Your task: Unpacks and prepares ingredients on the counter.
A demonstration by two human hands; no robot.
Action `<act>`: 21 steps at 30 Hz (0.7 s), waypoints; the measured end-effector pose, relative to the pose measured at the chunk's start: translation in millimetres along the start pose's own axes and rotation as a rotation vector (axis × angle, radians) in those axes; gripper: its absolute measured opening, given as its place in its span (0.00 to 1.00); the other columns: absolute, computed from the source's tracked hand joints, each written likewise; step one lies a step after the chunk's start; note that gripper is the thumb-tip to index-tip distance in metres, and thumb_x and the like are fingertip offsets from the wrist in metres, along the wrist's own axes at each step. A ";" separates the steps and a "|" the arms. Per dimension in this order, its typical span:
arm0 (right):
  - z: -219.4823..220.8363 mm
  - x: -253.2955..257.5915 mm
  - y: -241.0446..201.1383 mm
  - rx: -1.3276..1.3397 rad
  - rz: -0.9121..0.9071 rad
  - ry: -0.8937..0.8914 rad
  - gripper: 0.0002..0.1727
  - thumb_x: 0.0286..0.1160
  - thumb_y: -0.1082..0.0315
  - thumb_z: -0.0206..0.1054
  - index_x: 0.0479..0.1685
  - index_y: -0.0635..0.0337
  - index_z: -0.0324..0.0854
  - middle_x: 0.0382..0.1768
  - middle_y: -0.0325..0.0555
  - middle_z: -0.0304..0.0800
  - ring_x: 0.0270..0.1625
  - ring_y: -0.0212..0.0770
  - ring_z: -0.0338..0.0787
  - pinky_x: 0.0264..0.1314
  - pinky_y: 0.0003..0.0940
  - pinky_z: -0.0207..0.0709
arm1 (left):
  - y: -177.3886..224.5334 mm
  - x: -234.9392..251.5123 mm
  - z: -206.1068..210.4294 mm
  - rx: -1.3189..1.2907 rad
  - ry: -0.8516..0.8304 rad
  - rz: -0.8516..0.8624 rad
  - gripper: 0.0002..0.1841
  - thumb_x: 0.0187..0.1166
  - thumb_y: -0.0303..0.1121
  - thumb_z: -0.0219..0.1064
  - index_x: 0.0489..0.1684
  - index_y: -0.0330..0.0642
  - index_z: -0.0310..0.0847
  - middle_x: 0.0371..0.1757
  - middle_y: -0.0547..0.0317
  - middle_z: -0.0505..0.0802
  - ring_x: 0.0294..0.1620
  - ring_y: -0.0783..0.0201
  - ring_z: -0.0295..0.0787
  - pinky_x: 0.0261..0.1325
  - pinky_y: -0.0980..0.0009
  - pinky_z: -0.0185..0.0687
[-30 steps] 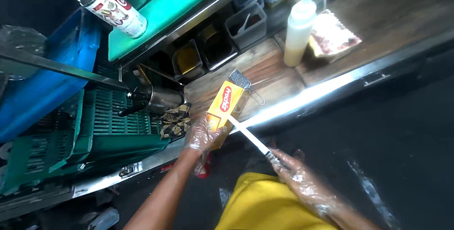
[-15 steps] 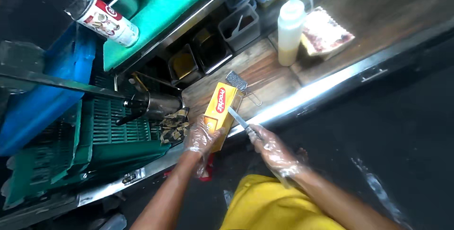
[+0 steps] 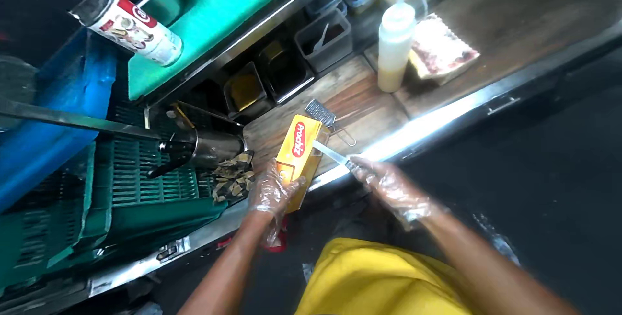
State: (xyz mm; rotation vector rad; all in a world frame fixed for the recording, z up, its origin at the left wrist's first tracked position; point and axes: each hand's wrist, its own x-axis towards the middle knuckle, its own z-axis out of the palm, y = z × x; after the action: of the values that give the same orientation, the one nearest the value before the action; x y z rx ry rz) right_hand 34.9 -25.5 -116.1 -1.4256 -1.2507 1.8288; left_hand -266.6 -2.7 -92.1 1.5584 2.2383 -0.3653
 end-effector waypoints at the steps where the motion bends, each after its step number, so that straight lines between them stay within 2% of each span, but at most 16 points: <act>1: -12.0 2.2 -5.4 -0.009 0.001 -0.005 0.23 0.86 0.64 0.63 0.79 0.41 0.79 0.44 0.41 0.92 0.33 0.34 0.86 0.38 0.33 0.83 | -1.3 0.3 0.1 0.001 -0.001 0.005 0.54 0.58 0.69 0.79 0.86 0.52 0.62 0.58 0.43 0.92 0.58 0.42 0.91 0.61 0.36 0.83; 4: -35.3 2.5 -17.0 -0.051 0.006 -0.006 0.22 0.86 0.62 0.65 0.77 0.42 0.81 0.40 0.41 0.91 0.29 0.33 0.83 0.31 0.31 0.80 | -1.8 3.9 -2.4 0.028 -0.015 0.019 0.56 0.58 0.70 0.78 0.87 0.50 0.61 0.60 0.43 0.92 0.60 0.42 0.90 0.64 0.37 0.83; 6: -24.7 7.0 -25.4 -0.136 0.027 -0.023 0.21 0.88 0.59 0.62 0.78 0.38 0.81 0.42 0.40 0.92 0.33 0.33 0.86 0.39 0.34 0.83 | -0.3 4.2 -1.5 0.047 -0.020 0.021 0.54 0.59 0.70 0.77 0.86 0.50 0.62 0.60 0.43 0.92 0.60 0.42 0.90 0.63 0.37 0.83; 7: -22.7 11.3 -32.9 -0.147 0.025 -0.041 0.22 0.89 0.61 0.60 0.79 0.39 0.79 0.44 0.41 0.91 0.35 0.33 0.86 0.42 0.34 0.83 | 1.1 6.1 -1.8 0.057 -0.026 0.024 0.54 0.59 0.71 0.77 0.87 0.50 0.62 0.60 0.44 0.92 0.60 0.42 0.90 0.63 0.37 0.83; 9: -32.5 17.6 -40.9 -0.109 0.010 -0.067 0.21 0.88 0.66 0.60 0.78 0.46 0.79 0.46 0.42 0.91 0.35 0.31 0.85 0.42 0.31 0.82 | -0.6 6.8 -4.1 0.078 -0.039 0.024 0.55 0.59 0.72 0.76 0.87 0.50 0.62 0.60 0.44 0.92 0.60 0.42 0.91 0.63 0.37 0.82; 10: -42.4 15.6 -40.3 -0.080 0.003 -0.064 0.21 0.87 0.69 0.61 0.77 0.48 0.80 0.45 0.42 0.91 0.33 0.30 0.84 0.39 0.28 0.80 | -2.0 6.7 -4.6 0.098 -0.042 0.029 0.55 0.58 0.73 0.75 0.87 0.50 0.63 0.59 0.44 0.93 0.60 0.42 0.91 0.63 0.37 0.83; 12: -60.7 12.1 -36.1 -0.036 0.005 -0.052 0.20 0.87 0.69 0.62 0.75 0.50 0.82 0.35 0.41 0.89 0.25 0.28 0.78 0.27 0.23 0.74 | -1.3 9.0 -5.0 0.107 -0.037 0.033 0.55 0.59 0.73 0.75 0.86 0.48 0.64 0.59 0.44 0.92 0.60 0.42 0.90 0.64 0.38 0.83; 14: -57.2 15.0 -36.2 -0.068 0.019 -0.071 0.20 0.88 0.66 0.62 0.76 0.47 0.82 0.34 0.41 0.89 0.25 0.29 0.79 0.27 0.25 0.75 | 0.5 7.4 -3.9 0.092 -0.034 0.033 0.53 0.60 0.70 0.76 0.84 0.46 0.65 0.59 0.42 0.92 0.60 0.41 0.90 0.64 0.38 0.82; 16: -48.0 24.6 -41.1 -0.109 -0.013 -0.093 0.20 0.88 0.66 0.60 0.76 0.48 0.82 0.36 0.42 0.88 0.28 0.31 0.81 0.34 0.29 0.78 | 5.5 7.9 -5.2 0.057 -0.022 0.045 0.52 0.61 0.67 0.78 0.84 0.44 0.64 0.60 0.41 0.91 0.60 0.41 0.90 0.64 0.37 0.82; 19: -53.3 31.3 -52.6 -0.094 0.013 -0.119 0.19 0.88 0.66 0.60 0.75 0.51 0.82 0.32 0.42 0.85 0.24 0.30 0.75 0.27 0.26 0.72 | 14.6 18.8 -6.4 -0.050 0.063 0.139 0.53 0.58 0.60 0.84 0.87 0.47 0.63 0.64 0.42 0.90 0.61 0.42 0.90 0.65 0.37 0.82; 21: -60.9 31.8 -60.8 -0.107 0.048 -0.130 0.19 0.88 0.65 0.60 0.74 0.50 0.83 0.27 0.41 0.82 0.20 0.30 0.73 0.22 0.25 0.68 | 25.4 31.4 -9.5 -0.036 0.078 0.185 0.53 0.58 0.65 0.82 0.86 0.49 0.66 0.65 0.43 0.90 0.62 0.42 0.90 0.64 0.35 0.81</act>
State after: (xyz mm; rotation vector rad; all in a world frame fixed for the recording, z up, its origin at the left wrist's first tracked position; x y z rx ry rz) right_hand 72.7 49.7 -79.4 -1.4235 -1.4088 1.9400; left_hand -254.0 36.4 -97.7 1.7717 2.1218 -0.2129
